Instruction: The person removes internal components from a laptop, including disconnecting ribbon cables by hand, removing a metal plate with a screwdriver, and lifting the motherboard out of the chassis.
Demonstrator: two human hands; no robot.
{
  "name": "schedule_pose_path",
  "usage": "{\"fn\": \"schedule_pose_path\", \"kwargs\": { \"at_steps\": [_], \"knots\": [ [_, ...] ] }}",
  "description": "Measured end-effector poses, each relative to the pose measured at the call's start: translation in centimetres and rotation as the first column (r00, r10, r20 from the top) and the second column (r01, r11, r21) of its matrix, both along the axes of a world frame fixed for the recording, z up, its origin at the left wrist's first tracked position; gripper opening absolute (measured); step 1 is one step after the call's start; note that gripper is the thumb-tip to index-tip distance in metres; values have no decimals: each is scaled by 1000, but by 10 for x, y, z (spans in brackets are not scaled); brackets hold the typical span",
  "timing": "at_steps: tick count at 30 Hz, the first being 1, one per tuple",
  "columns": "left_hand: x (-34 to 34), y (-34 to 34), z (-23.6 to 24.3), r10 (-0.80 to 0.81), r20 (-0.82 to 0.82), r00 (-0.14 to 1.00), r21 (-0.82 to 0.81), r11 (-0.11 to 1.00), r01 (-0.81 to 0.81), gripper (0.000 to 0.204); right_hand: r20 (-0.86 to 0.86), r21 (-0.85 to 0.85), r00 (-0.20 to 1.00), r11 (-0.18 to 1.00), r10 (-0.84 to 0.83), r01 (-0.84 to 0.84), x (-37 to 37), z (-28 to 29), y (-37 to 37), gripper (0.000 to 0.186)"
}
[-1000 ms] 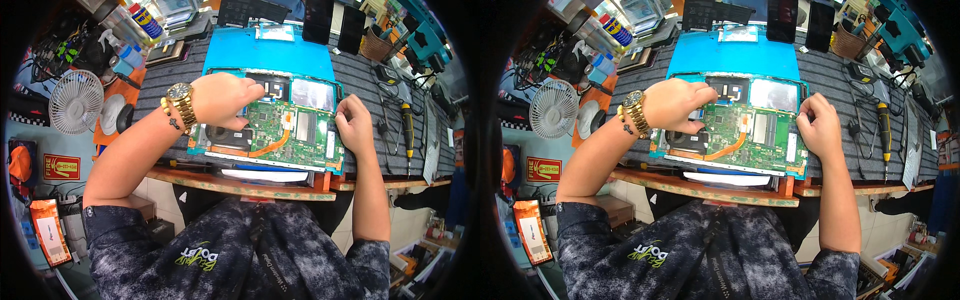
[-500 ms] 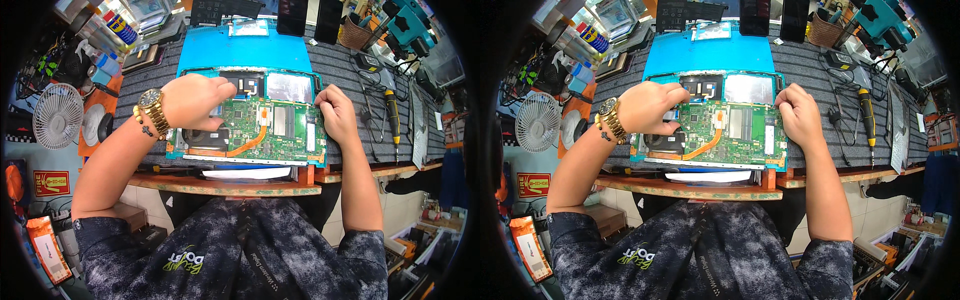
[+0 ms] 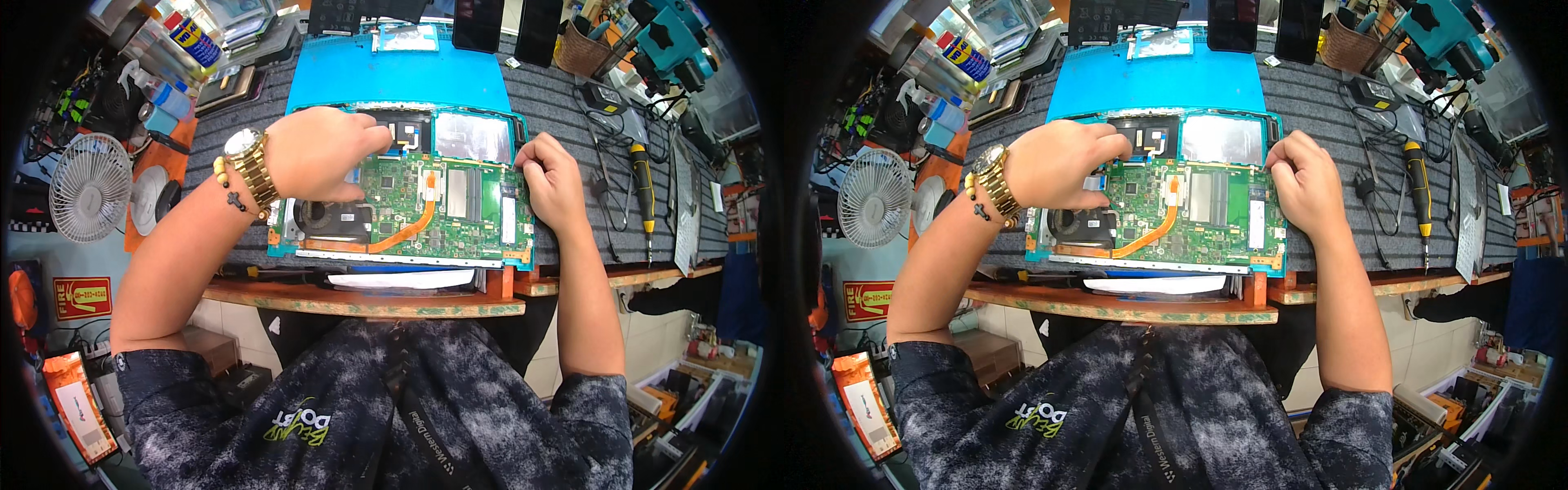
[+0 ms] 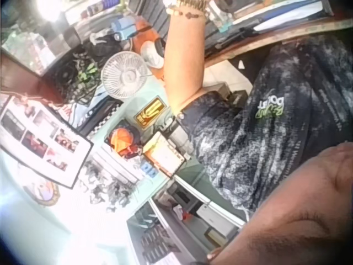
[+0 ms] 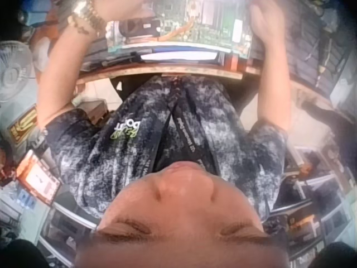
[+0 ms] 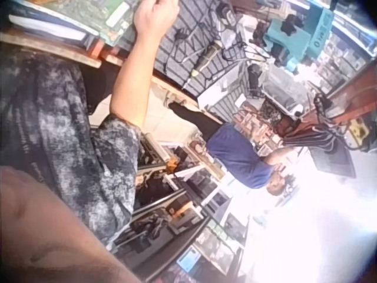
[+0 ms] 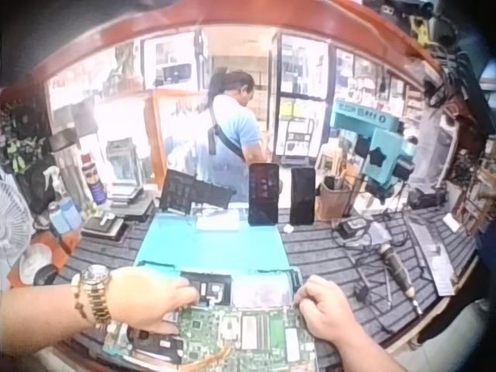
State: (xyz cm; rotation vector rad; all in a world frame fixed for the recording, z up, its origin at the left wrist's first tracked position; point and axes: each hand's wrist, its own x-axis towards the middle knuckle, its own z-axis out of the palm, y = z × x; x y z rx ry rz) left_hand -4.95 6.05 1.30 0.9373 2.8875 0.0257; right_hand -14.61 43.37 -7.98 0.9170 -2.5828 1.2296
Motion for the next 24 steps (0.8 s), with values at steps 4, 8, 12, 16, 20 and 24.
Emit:
{"fn": "schedule_pose_path", "kwargs": {
  "at_steps": [4, 8, 12, 16, 20, 24],
  "knots": [
    [-1, 3, 2, -43, 21, 999, -16, 999, 43, 62, -9, -7, 1000, 1000, -2, 2, 0, 0, -1, 13],
    [-2, 4, 4, -63, 26, 998, -40, 997, 64, 63, 10, -4, 1000, 1000, -5, 5, 0, 0, -1, 13],
    [0, 4, 4, -22, 57, 998, -25, 999, 23, 62, -11, 10, 1000, 1000, 4, -4, 0, 0, -1, 13],
    [1, 1, 1, -6, 35, 999, -17, 1000, 7, 62, -7, 5, 1000, 1000, -2, 2, 0, -1, -1, 13],
    [-1, -3, -5, -63, -28, 998, 4, 998, 63, 64, -11, 23, 1000, 1000, -12, 12, 2, 0, -1, 12],
    [0, -5, -5, -63, -27, 998, -1, 998, 63, 64, -9, 29, 1000, 1000, -10, 10, 2, 1, -1, 12]
  ]
}}
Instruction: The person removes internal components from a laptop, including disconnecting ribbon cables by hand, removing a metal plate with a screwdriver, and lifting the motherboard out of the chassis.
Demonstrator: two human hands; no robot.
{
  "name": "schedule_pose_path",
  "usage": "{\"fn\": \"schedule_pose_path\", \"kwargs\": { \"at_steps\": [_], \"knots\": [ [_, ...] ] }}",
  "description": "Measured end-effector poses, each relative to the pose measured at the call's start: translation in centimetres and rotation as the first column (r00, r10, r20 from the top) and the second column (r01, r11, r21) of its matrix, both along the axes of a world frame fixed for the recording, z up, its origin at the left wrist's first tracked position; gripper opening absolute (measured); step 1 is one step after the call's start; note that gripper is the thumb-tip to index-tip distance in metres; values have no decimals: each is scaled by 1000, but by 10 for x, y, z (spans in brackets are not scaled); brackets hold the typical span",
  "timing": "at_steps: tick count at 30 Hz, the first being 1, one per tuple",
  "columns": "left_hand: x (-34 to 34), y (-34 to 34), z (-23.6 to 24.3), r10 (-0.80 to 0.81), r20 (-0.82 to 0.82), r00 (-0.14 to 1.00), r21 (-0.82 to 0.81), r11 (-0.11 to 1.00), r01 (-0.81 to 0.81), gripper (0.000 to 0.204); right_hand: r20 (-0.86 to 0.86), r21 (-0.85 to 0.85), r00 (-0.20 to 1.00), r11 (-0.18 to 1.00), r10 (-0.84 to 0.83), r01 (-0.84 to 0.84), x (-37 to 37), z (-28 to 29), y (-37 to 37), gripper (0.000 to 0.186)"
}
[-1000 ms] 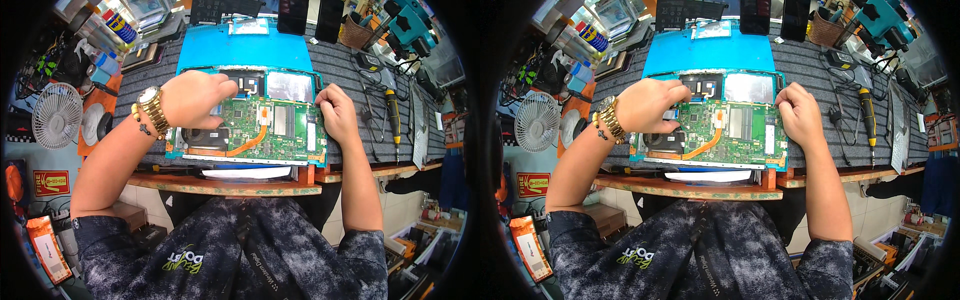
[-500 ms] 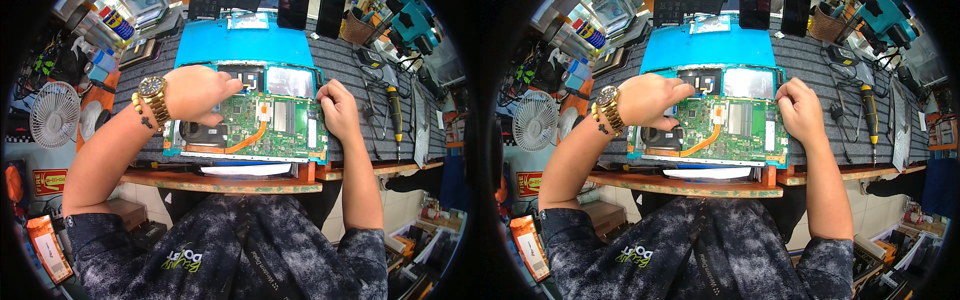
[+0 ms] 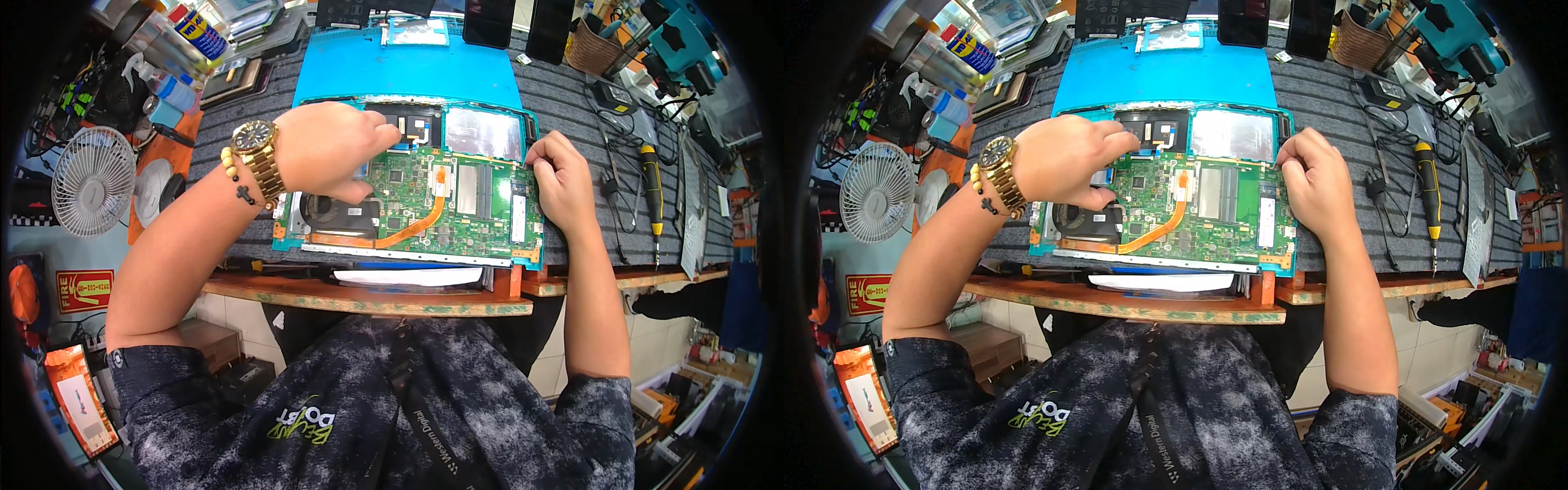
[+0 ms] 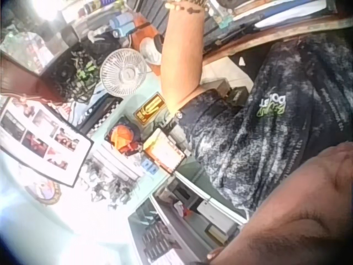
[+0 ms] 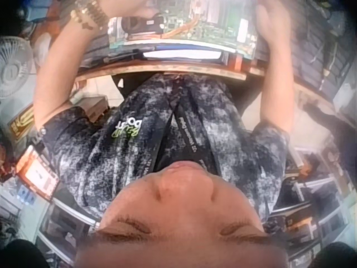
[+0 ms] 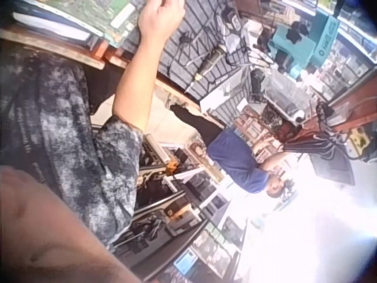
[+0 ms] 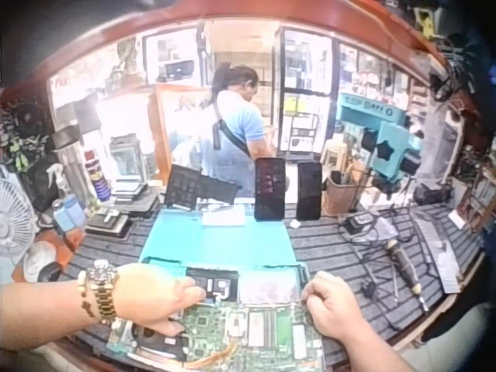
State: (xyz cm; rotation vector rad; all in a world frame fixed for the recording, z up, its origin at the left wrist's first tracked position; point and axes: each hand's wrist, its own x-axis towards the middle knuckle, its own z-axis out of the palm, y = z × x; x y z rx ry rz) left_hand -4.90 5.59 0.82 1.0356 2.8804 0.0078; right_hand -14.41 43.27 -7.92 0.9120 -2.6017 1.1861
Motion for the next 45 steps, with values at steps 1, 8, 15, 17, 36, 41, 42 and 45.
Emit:
{"fn": "schedule_pose_path", "kwargs": {
  "at_steps": [1, 8, 15, 17, 36, 41, 42, 45],
  "knots": [
    [0, 0, 1, 1, 6, 1000, -4, 1000, -1, 65, 1, -3, 1000, 1000, 0, 0, 0, 0, 0, 12],
    [2, 4, 6, 0, 2, 1000, -39, 999, 0, 64, 16, -10, 1000, 1000, -11, 11, 3, 0, 0, 9],
    [7, 7, 10, 43, 49, 998, -84, 996, -39, 59, 78, -110, 997, 994, 13, -4, 7, 3, -1, 9],
    [8, 7, 9, 39, 57, 998, -70, 997, -35, 56, 60, -112, 998, 994, 12, -5, 8, 3, 2, 13],
    [58, 36, 4, 102, 50, 993, 47, 993, -105, 55, 557, -274, 739, 924, 378, -267, 174, 53, 40, 11],
    [74, 48, 1, 126, 70, 990, 97, 987, -132, 50, 307, -80, 903, 953, 302, -292, 195, 49, 27, 18],
    [78, 50, 0, 134, 64, 989, 106, 984, -140, 48, 188, -40, 931, 950, 313, -311, 196, 47, 23, 22],
    [87, 56, -1, 212, 92, 973, 100, 970, -221, 43, 106, 54, 928, 930, 358, -365, 203, 44, 13, 25]
  ]
}}
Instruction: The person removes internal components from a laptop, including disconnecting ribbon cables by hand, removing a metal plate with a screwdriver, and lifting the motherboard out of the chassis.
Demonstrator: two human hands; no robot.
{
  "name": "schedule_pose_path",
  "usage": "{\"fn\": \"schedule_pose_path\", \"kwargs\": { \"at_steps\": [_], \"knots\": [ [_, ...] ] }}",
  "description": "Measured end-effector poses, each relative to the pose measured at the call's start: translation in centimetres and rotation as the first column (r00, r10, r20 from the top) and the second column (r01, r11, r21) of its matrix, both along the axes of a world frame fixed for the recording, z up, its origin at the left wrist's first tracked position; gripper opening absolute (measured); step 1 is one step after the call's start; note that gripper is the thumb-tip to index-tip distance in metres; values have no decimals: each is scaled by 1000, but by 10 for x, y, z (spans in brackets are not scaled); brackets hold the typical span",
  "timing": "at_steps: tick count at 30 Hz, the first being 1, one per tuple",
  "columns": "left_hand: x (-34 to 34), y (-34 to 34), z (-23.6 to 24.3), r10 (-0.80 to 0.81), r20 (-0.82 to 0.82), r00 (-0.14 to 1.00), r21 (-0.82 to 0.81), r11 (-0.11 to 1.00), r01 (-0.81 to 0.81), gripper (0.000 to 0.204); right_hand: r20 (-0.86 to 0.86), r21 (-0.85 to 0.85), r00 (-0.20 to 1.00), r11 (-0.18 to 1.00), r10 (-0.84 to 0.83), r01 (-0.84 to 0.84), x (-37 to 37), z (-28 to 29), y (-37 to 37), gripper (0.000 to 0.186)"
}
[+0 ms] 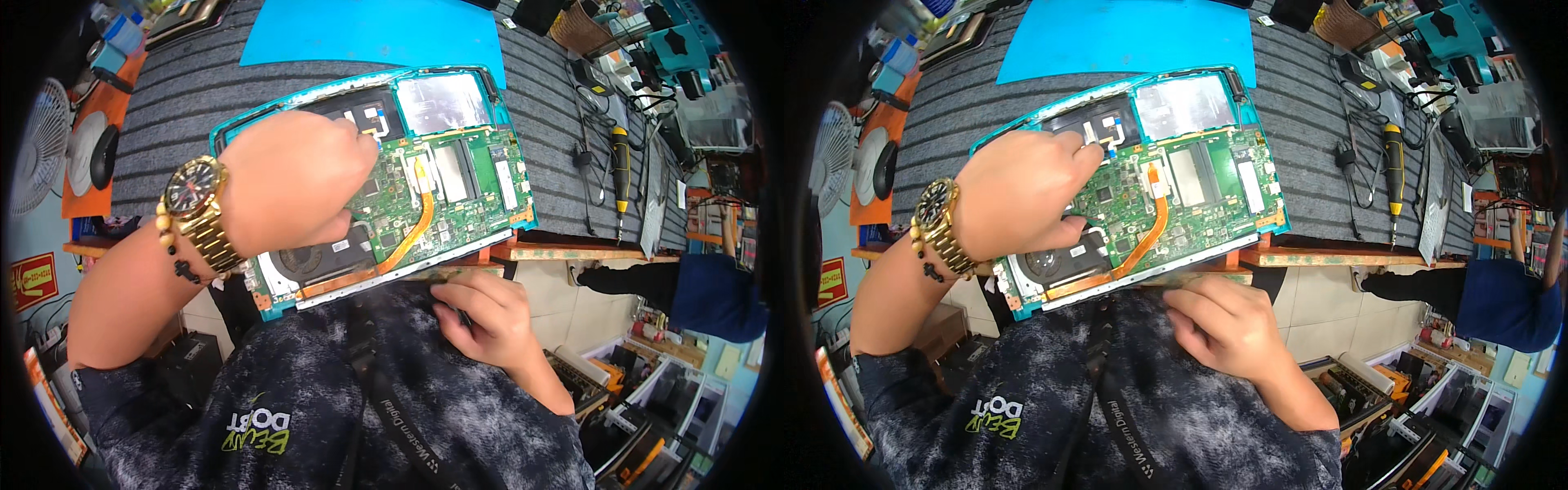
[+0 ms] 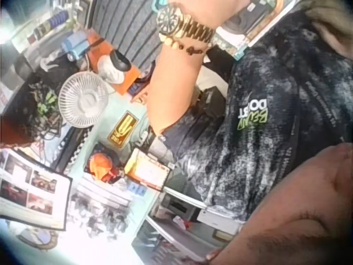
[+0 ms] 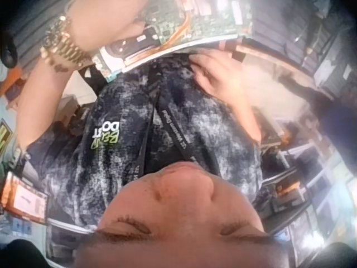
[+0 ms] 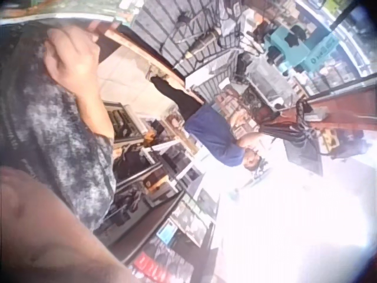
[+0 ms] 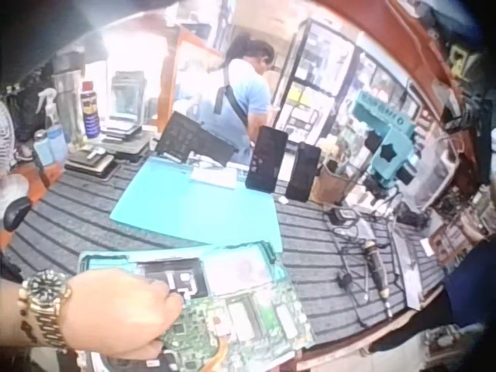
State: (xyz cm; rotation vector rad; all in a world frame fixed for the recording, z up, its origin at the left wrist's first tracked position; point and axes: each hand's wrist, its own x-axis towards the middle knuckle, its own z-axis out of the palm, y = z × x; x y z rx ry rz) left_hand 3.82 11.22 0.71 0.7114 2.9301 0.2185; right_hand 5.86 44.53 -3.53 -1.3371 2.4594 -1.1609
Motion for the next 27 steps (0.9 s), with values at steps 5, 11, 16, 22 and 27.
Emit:
{"fn": "schedule_pose_path", "kwargs": {
  "at_steps": [5, 11, 16, 22, 27],
  "knots": [
    [2, -1, 0, 14, -5, 1000, 30, 999, -13, 40, 8, 69, 1000, 997, -19, 19, 13, -8, -16, 45],
    [3, 4, -3, 32, 4, 999, -18, 999, -32, 43, -59, 35, 993, 994, -101, 103, 21, -29, -25, 45],
    [13, 13, -8, 26, 9, 1000, -39, 999, -26, 42, -78, -34, 983, 986, -167, 165, 26, -50, -25, 41],
    [16, 14, -10, 39, -10, 999, -42, 998, -40, 38, -126, -102, 972, 977, -197, 185, 26, -60, -30, 37],
    [14, 14, -10, 43, -7, 999, -45, 998, -43, 39, -109, -60, 975, 980, -194, 189, 28, -58, -28, 31]
  ]
}}
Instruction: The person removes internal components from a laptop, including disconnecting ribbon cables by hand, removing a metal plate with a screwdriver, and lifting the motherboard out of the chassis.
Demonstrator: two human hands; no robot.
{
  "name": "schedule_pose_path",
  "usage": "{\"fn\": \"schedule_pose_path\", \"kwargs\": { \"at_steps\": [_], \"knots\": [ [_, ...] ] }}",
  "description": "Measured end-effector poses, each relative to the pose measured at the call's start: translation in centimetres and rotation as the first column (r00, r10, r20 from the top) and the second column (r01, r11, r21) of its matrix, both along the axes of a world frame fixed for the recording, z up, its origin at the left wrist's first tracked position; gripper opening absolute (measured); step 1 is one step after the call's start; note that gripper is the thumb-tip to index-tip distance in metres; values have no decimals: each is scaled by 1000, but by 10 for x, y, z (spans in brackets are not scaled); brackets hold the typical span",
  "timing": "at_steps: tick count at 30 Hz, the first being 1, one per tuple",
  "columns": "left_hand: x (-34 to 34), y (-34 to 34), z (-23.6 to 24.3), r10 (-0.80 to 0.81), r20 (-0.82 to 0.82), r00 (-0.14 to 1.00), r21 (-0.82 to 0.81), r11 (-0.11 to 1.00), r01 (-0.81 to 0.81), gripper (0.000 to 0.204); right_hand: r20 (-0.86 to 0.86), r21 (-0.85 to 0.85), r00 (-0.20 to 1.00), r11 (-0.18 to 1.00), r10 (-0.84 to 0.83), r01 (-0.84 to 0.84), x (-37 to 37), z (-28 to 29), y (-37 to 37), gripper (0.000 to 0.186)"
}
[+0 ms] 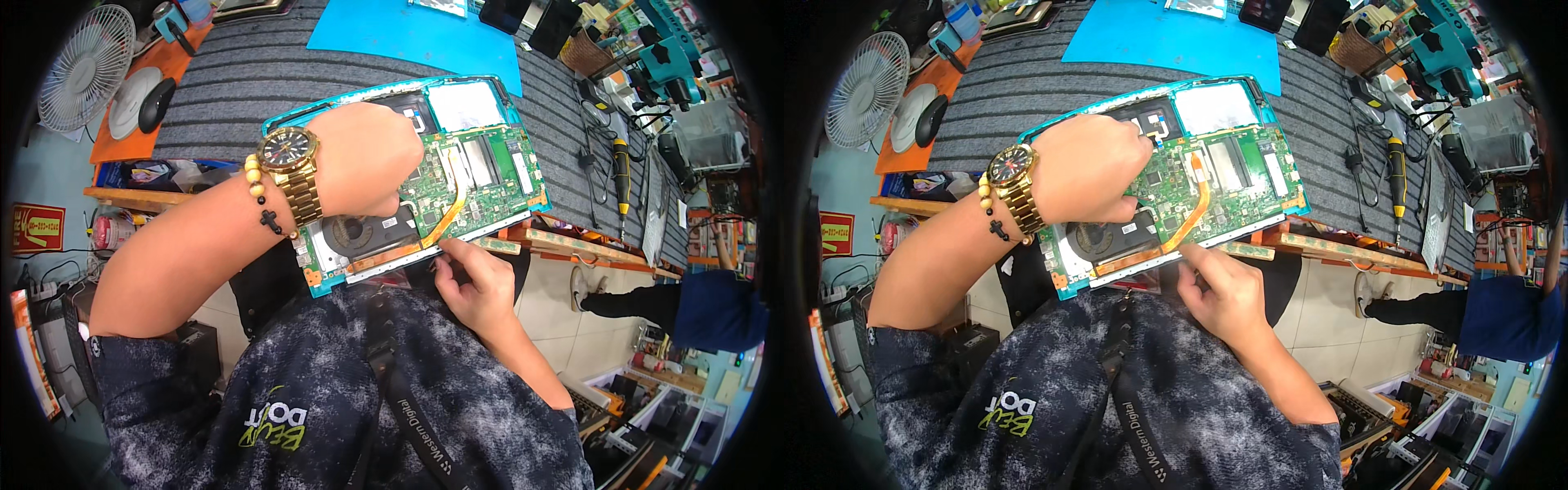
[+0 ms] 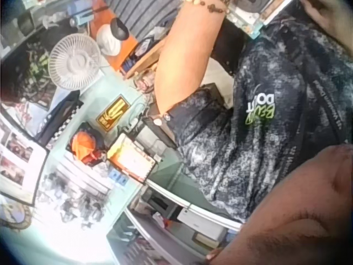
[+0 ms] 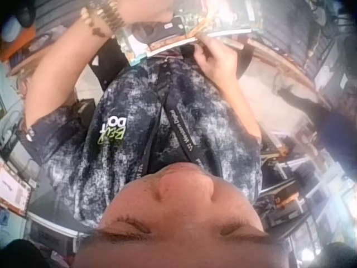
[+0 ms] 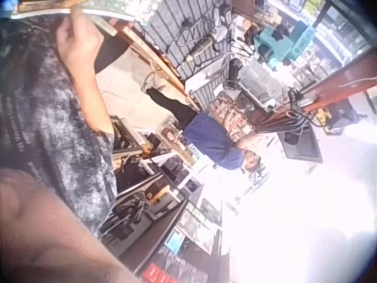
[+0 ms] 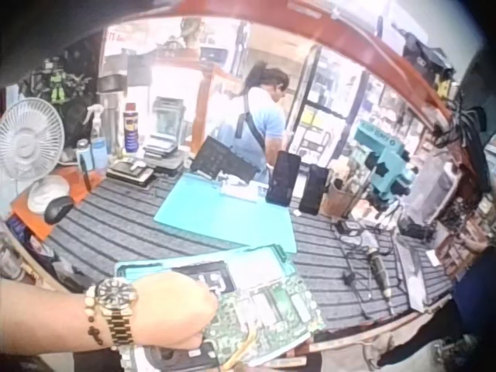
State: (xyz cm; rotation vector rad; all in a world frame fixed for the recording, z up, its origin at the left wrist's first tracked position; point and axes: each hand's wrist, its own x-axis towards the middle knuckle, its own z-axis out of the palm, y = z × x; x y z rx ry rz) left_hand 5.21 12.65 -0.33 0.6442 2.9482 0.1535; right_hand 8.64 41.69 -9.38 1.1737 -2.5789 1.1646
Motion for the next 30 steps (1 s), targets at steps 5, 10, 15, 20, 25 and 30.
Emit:
{"fn": "schedule_pose_path", "kwargs": {
  "at_steps": [5, 10, 15, 20, 25, 30],
  "knots": [
    [0, 0, 0, -4, -35, 999, 24, 1000, 5, 36, 31, -16, 1000, 1000, -7, 8, 2, 0, 1, 33],
    [-1, -5, 1, -28, -57, 998, 52, 998, 31, 35, 64, -41, 997, 998, -48, 51, 5, 3, -5, 33],
    [2, -2, -2, -22, -105, 994, 54, 998, 28, 34, 72, 64, 996, 997, -48, 44, 5, 19, -6, 31],
    [3, -1, -1, -17, -111, 994, 29, 999, 20, 31, -32, 96, 999, 995, 22, -19, -5, 33, -9, 24],
    [4, 1, -2, 22, -68, 997, 2, 1000, -21, 33, -81, 145, 994, 988, 73, -61, -15, 39, -14, 23],
    [23, -5, -1, 147, -57, 987, 132, 981, -139, 39, -36, 141, 997, 988, 65, -59, -17, 37, -14, 23]
  ]
}}
